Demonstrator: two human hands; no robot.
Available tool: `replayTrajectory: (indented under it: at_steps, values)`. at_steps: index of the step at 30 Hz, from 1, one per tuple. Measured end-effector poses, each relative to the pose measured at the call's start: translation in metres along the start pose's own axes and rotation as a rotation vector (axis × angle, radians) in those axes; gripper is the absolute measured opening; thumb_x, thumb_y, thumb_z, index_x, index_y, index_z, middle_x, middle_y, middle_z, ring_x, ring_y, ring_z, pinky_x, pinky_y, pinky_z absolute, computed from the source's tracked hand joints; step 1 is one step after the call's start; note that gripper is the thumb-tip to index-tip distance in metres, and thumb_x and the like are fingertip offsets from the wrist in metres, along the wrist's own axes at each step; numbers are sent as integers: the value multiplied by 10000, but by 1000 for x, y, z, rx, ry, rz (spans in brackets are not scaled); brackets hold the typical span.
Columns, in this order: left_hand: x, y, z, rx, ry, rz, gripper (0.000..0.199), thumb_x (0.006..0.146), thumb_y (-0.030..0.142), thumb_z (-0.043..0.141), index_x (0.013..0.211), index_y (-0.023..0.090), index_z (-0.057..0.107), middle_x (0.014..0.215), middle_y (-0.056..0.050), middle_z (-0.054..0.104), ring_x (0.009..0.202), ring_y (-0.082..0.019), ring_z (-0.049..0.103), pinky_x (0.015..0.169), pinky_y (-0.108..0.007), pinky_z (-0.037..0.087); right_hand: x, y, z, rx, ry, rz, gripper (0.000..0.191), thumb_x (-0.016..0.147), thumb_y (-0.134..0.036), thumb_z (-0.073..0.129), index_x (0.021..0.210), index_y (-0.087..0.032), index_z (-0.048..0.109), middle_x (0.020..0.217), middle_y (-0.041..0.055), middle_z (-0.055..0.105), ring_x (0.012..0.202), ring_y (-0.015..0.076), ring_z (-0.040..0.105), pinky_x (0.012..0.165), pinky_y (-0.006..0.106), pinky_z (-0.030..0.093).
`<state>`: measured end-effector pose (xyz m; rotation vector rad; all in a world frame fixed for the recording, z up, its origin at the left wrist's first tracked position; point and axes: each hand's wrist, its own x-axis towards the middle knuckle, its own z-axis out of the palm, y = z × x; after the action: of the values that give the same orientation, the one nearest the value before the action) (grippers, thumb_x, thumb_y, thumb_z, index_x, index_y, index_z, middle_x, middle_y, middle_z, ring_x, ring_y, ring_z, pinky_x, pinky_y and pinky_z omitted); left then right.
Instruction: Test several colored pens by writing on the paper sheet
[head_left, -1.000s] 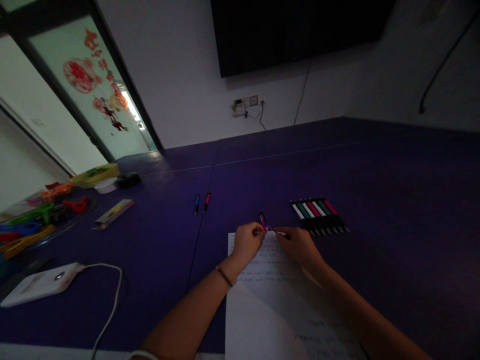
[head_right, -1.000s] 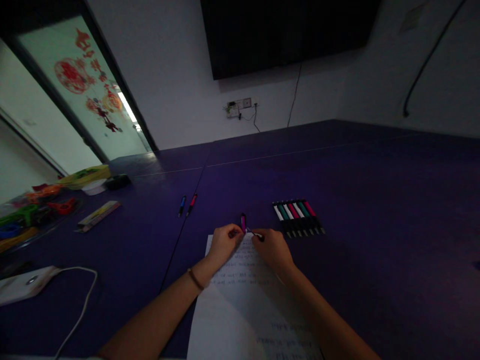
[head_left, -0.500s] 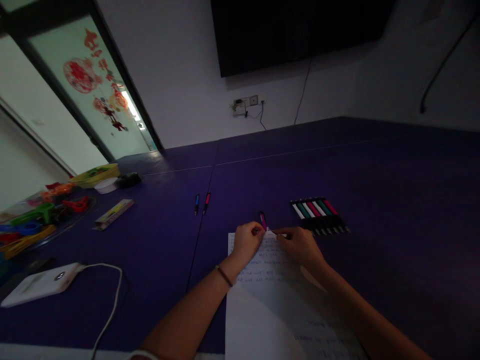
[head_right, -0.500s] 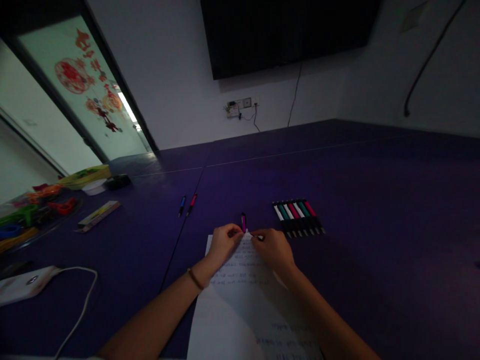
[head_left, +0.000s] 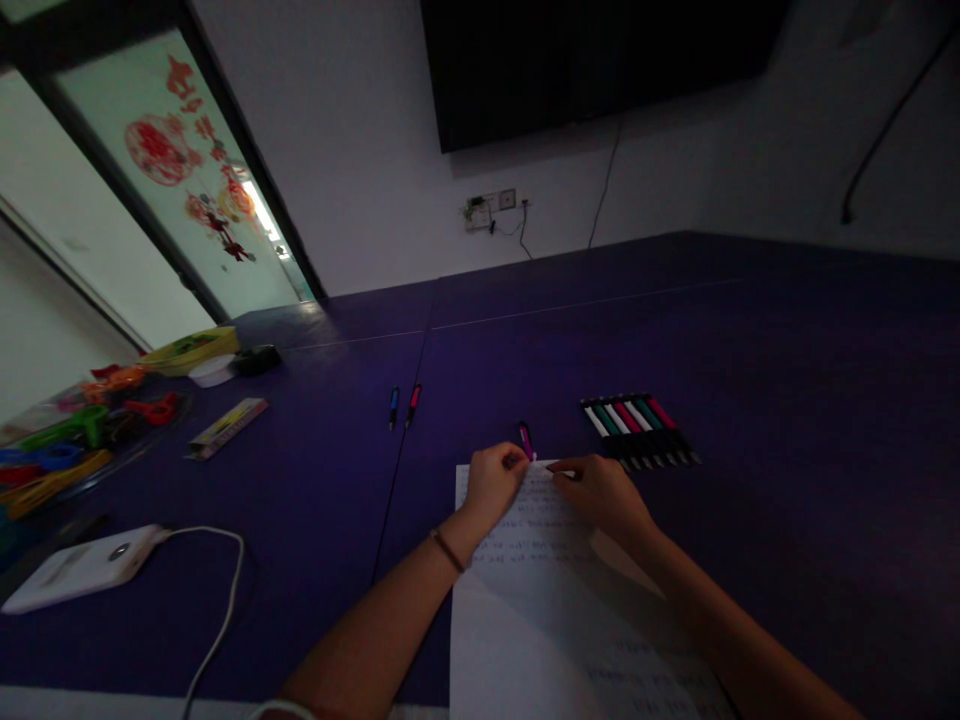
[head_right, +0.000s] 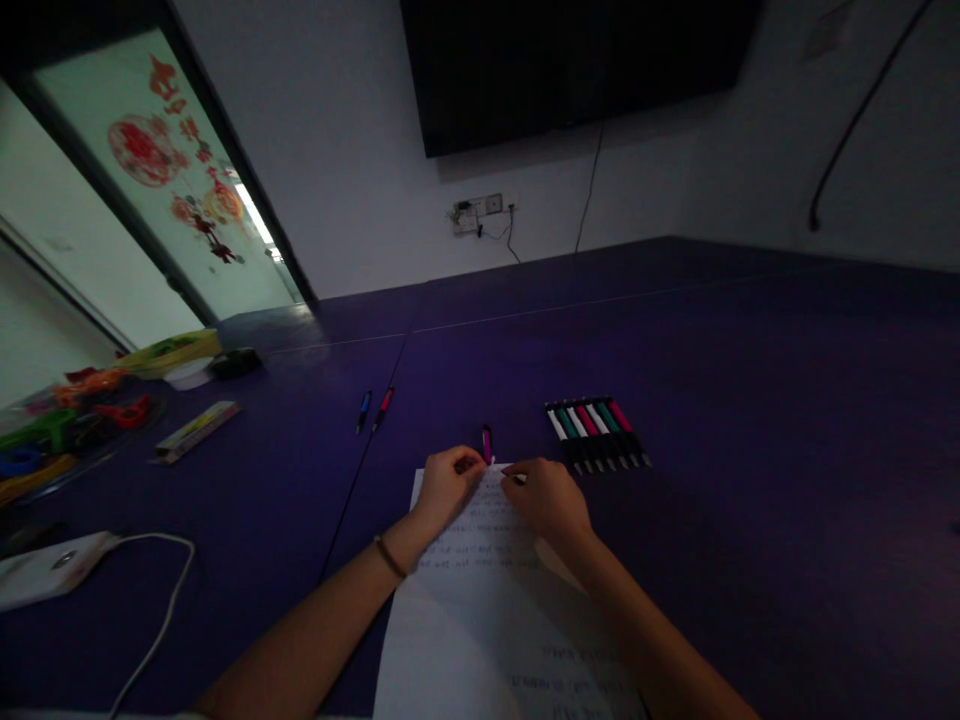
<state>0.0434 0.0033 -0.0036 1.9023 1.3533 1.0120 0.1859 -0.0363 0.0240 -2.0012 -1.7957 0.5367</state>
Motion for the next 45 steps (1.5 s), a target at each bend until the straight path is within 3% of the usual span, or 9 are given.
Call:
replayTrajectory:
  at_steps: [24,26,29,31,33,35,42,45]
  values:
    - [0,-2,2,-55,3,-8,76,669,198,559,664,175,631,640,-10,621,606,-117,535,574,-224,387,3,7,8,95,99,-80,341,692,-256,434,937,-183,660,730,73,667,677,178,599,578,230,385]
    - [1,-3,3,-155,39,-12,78,647,201,582,700,169,629,649,-4,612,593,-104,518,566,-216,375,3,6,8,180,136,-99,364,683,-256,422,945,-156,656,661,61,648,611,161,575,537,225,371]
    - [5,-4,1,-460,61,-92,289,605,250,633,879,161,605,641,19,579,498,-63,447,489,-194,326,4,3,9,409,74,-176,422,677,-281,404,985,-104,631,528,21,578,481,117,495,458,207,335]
    - [6,-3,-2,-652,-27,-170,372,595,303,646,929,150,590,605,33,549,434,-38,380,436,-185,272,4,1,10,542,-7,-205,449,671,-306,407,998,-83,619,480,-3,533,435,95,444,425,198,314]
    - [6,-1,-6,-752,-129,-224,345,581,336,658,856,133,612,570,32,532,415,-28,355,417,-183,242,4,-2,11,621,-54,-190,460,661,-327,422,993,-76,618,469,-15,508,412,81,408,404,193,300]
    - [6,0,-10,-797,-160,-255,306,549,338,683,758,125,618,561,25,532,423,-27,368,416,-182,244,5,-2,12,673,-72,-160,462,653,-344,431,977,-74,621,467,-22,493,390,70,382,387,191,288]
    - [13,-7,-12,-1012,66,-322,291,510,354,700,656,144,562,532,45,485,442,-25,387,427,-168,272,7,2,17,771,-112,-142,426,641,-341,466,936,-78,625,480,-22,517,355,55,378,371,189,295]
    - [13,-7,-12,-1044,87,-325,300,522,374,693,664,144,561,516,50,468,434,-23,378,428,-170,272,7,1,19,807,-152,-142,407,645,-335,480,932,-79,612,492,-14,538,345,55,383,351,185,283]
